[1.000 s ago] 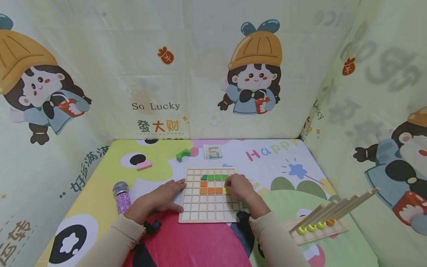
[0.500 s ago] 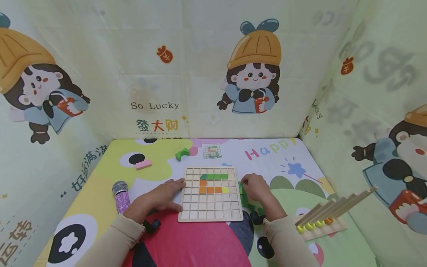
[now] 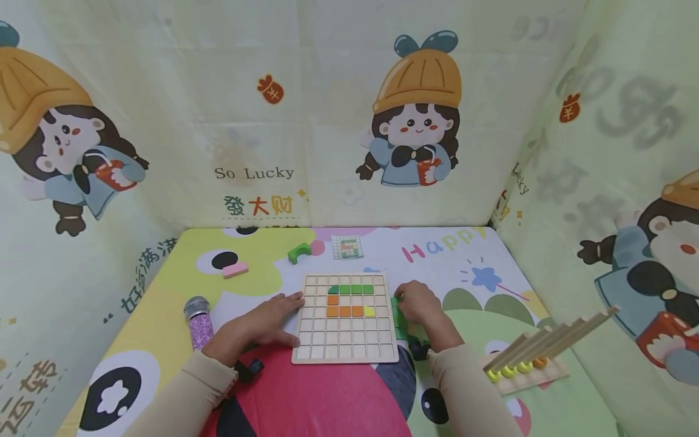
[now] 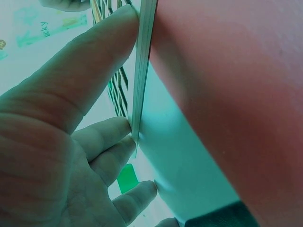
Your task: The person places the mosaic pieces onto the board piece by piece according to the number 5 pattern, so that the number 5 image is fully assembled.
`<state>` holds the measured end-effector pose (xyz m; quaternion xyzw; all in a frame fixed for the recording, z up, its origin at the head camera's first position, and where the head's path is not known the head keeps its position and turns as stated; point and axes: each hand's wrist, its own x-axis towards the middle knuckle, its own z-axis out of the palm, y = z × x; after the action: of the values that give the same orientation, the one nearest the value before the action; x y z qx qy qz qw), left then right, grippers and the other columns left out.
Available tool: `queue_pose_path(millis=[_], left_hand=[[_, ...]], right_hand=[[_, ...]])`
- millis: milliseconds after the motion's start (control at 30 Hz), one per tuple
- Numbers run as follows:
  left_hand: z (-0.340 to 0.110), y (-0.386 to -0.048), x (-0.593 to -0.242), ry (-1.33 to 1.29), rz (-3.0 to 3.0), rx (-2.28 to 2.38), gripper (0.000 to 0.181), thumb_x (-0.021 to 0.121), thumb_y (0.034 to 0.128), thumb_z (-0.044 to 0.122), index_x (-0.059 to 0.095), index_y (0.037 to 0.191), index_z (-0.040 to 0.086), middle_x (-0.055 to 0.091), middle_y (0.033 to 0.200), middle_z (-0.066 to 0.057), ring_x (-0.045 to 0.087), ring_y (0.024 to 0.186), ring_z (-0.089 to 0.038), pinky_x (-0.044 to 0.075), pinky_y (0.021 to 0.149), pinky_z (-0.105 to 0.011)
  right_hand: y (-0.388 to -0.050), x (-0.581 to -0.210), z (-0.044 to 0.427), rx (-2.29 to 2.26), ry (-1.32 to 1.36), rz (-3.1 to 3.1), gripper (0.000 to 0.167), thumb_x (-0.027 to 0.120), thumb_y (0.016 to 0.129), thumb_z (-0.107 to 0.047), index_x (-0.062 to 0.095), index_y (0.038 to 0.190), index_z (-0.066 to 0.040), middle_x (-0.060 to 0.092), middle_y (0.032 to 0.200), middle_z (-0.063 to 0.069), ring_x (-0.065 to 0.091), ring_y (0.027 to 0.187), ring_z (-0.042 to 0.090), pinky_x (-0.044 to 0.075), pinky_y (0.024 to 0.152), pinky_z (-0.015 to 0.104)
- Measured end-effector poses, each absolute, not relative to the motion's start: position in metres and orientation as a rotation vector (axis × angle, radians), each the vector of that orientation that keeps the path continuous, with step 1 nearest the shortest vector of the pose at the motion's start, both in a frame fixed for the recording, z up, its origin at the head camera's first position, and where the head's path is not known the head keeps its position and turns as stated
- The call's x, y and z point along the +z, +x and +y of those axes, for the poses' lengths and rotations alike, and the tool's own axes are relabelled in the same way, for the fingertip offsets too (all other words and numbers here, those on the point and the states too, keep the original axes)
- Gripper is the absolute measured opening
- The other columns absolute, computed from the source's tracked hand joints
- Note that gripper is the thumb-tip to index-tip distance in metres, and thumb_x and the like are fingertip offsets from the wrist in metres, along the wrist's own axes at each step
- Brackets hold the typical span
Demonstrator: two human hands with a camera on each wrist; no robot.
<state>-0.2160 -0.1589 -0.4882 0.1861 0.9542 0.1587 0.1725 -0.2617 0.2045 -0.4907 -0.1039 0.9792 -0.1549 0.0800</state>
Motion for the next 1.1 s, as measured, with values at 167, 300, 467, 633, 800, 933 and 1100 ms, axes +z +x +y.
queue_pose_path(millis=[167,300,467,633,800,933,1100], left_hand=[[-0.158,-0.217,-0.487,0.521,2.706,0.445,0.096,0.088,0.0792,0.045,0.043,0.159,0.015,0.035,0.169,-0.003,0.029,0.154,-0.043,0.033,0.121,-0.060],[-0.158,-0.217,-0.487,0.516,2.700,0.453,0.096,0.089,0.0788,0.045,0.044,0.158,0.015,0.035,0.169,-0.003,0.029,0.154,-0.043,0.034,0.121,-0.061],[-0.159,-0.217,-0.486,0.507,2.702,0.453,0.097,0.089,0.0780,0.045,0.044,0.158,0.015,0.035,0.168,-0.004,0.028,0.154,-0.043,0.033,0.121,-0.061],[-0.159,-0.218,-0.486,0.499,2.703,0.450,0.097,0.089,0.0778,0.045,0.043,0.159,0.016,0.034,0.169,-0.003,0.028,0.155,-0.042,0.033,0.121,-0.061],[-0.158,-0.217,-0.486,0.504,2.696,0.458,0.096,0.089,0.0785,0.043,0.044,0.158,0.013,0.036,0.168,-0.005,0.028,0.154,-0.044,0.031,0.121,-0.063],[-0.158,-0.216,-0.487,0.523,2.701,0.454,0.094,0.089,0.0797,0.042,0.045,0.157,0.012,0.036,0.168,-0.007,0.029,0.154,-0.046,0.030,0.122,-0.063],[-0.159,-0.215,-0.488,0.536,2.710,0.454,0.094,0.089,0.0794,0.042,0.045,0.157,0.011,0.037,0.167,-0.007,0.029,0.153,-0.046,0.031,0.121,-0.062]], right_hand=[[-0.261,-0.490,0.204,-0.524,-0.266,2.920,0.015,0.072,0.094,-0.009,0.073,0.108,-0.004,0.070,0.103,0.013,0.064,0.092,0.026,0.056,0.082,0.046],[-0.260,-0.489,0.202,-0.565,-0.219,2.910,0.013,0.073,0.094,-0.009,0.068,0.106,-0.006,0.068,0.102,0.010,0.061,0.089,0.024,0.055,0.080,0.044],[-0.259,-0.491,0.201,-0.589,-0.171,2.915,0.013,0.074,0.095,-0.011,0.065,0.104,-0.008,0.067,0.097,0.008,0.059,0.084,0.023,0.053,0.075,0.040],[-0.256,-0.490,0.200,-0.633,-0.167,2.935,0.012,0.072,0.095,-0.011,0.064,0.103,-0.008,0.066,0.094,0.008,0.057,0.082,0.023,0.051,0.074,0.039],[-0.247,-0.485,0.195,-0.773,-0.258,2.934,0.010,0.071,0.096,-0.008,0.062,0.101,-0.007,0.066,0.092,0.007,0.057,0.079,0.022,0.050,0.070,0.038],[-0.239,-0.482,0.186,-0.867,-0.445,2.812,0.008,0.070,0.096,-0.007,0.063,0.099,-0.009,0.065,0.090,0.002,0.056,0.078,0.017,0.048,0.067,0.033],[-0.230,-0.482,0.175,-0.887,-0.601,2.693,0.006,0.068,0.095,-0.005,0.065,0.096,-0.010,0.063,0.085,-0.003,0.054,0.076,0.014,0.046,0.068,0.031]])
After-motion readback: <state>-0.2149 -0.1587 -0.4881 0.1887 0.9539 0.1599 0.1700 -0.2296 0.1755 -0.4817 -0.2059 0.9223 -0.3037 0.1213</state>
